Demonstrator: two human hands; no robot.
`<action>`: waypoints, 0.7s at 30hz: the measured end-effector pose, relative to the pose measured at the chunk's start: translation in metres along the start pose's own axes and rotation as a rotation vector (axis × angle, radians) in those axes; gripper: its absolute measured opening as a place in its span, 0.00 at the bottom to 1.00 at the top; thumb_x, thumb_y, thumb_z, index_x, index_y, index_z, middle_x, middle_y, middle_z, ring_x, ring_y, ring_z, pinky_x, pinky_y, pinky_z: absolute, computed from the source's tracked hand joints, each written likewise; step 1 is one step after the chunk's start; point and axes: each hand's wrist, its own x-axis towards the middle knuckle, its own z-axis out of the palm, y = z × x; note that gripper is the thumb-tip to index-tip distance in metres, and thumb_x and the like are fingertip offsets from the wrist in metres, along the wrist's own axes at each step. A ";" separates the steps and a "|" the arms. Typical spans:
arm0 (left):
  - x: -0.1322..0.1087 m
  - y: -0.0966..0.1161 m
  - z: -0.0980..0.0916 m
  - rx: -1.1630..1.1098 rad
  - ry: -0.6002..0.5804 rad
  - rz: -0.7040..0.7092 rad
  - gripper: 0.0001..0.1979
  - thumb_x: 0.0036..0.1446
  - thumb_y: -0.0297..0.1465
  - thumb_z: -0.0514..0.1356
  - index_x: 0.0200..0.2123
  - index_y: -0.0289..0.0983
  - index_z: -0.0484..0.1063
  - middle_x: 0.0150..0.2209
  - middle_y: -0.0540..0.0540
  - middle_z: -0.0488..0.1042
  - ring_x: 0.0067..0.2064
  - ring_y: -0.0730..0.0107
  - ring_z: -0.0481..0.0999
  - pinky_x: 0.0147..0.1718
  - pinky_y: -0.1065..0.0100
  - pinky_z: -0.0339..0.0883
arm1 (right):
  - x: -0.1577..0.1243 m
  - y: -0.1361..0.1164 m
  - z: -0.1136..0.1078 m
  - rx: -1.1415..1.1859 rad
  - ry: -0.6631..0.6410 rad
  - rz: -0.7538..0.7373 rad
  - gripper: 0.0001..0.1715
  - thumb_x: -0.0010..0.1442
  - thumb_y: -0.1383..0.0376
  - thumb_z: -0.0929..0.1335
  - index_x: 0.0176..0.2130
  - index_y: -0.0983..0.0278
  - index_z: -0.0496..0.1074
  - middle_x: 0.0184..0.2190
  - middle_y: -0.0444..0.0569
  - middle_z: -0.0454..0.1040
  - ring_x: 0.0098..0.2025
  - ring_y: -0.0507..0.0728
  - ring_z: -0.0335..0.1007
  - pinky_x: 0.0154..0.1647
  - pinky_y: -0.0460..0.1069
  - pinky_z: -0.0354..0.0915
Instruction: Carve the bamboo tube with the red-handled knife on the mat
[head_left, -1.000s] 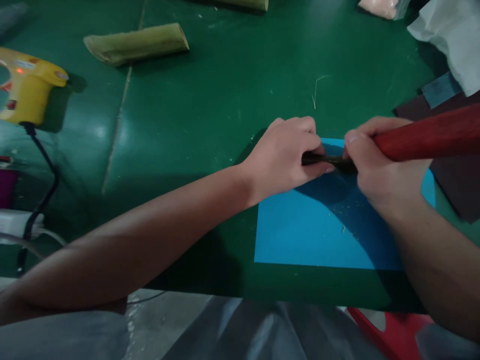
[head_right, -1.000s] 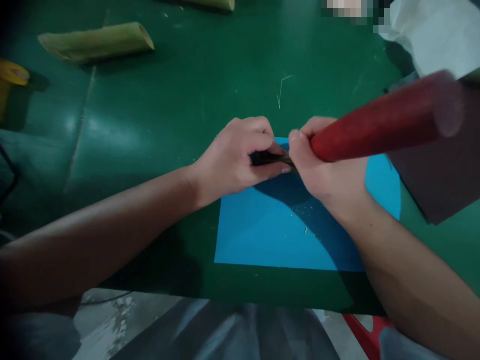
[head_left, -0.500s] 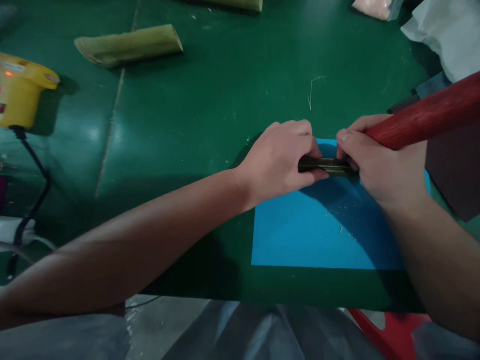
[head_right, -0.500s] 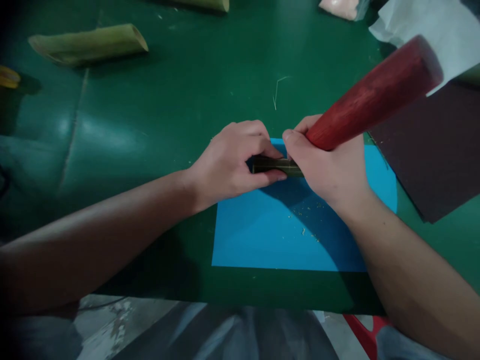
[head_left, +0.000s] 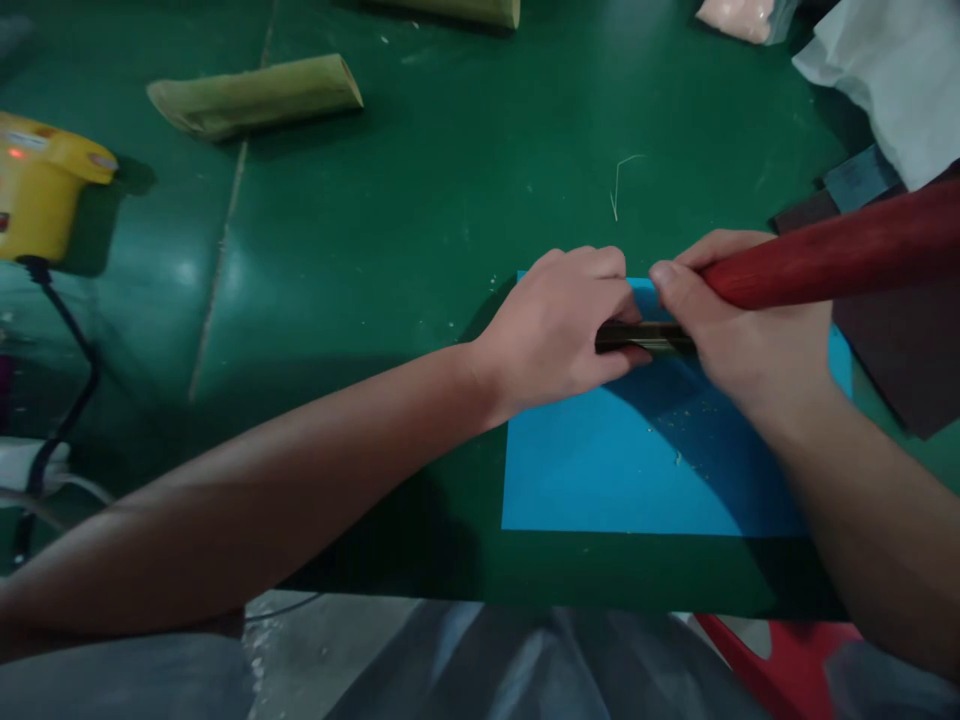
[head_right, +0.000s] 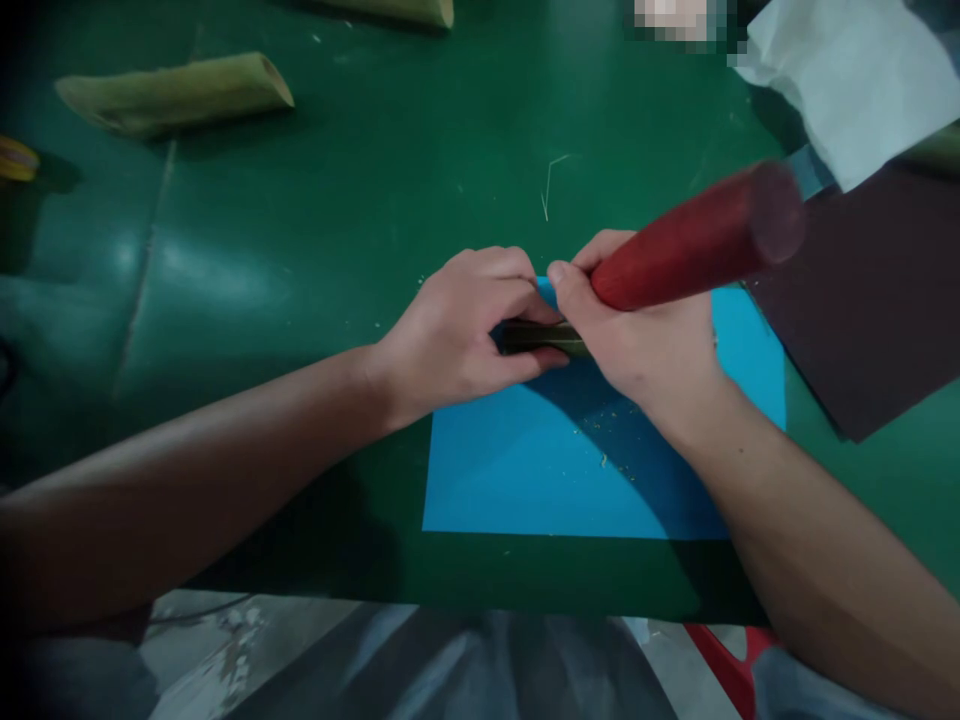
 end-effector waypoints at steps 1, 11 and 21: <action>0.000 0.000 0.000 0.001 -0.004 0.001 0.10 0.72 0.40 0.70 0.47 0.41 0.86 0.44 0.42 0.82 0.51 0.49 0.83 0.50 0.53 0.72 | 0.000 -0.001 0.000 0.007 0.006 -0.003 0.14 0.64 0.59 0.79 0.29 0.53 0.75 0.28 0.42 0.77 0.34 0.60 0.78 0.44 0.59 0.78; 0.000 0.000 -0.002 -0.019 -0.023 -0.009 0.11 0.72 0.40 0.69 0.47 0.40 0.87 0.47 0.42 0.82 0.51 0.52 0.81 0.50 0.56 0.71 | 0.002 -0.009 -0.006 0.057 -0.117 0.066 0.18 0.60 0.64 0.74 0.22 0.54 0.71 0.20 0.41 0.65 0.26 0.56 0.65 0.32 0.55 0.66; 0.001 0.001 0.000 -0.004 0.007 0.003 0.10 0.72 0.40 0.70 0.45 0.39 0.86 0.42 0.43 0.80 0.48 0.53 0.81 0.46 0.57 0.70 | -0.001 -0.001 -0.002 0.034 -0.051 0.008 0.16 0.65 0.60 0.79 0.29 0.53 0.73 0.28 0.41 0.74 0.32 0.59 0.77 0.39 0.57 0.76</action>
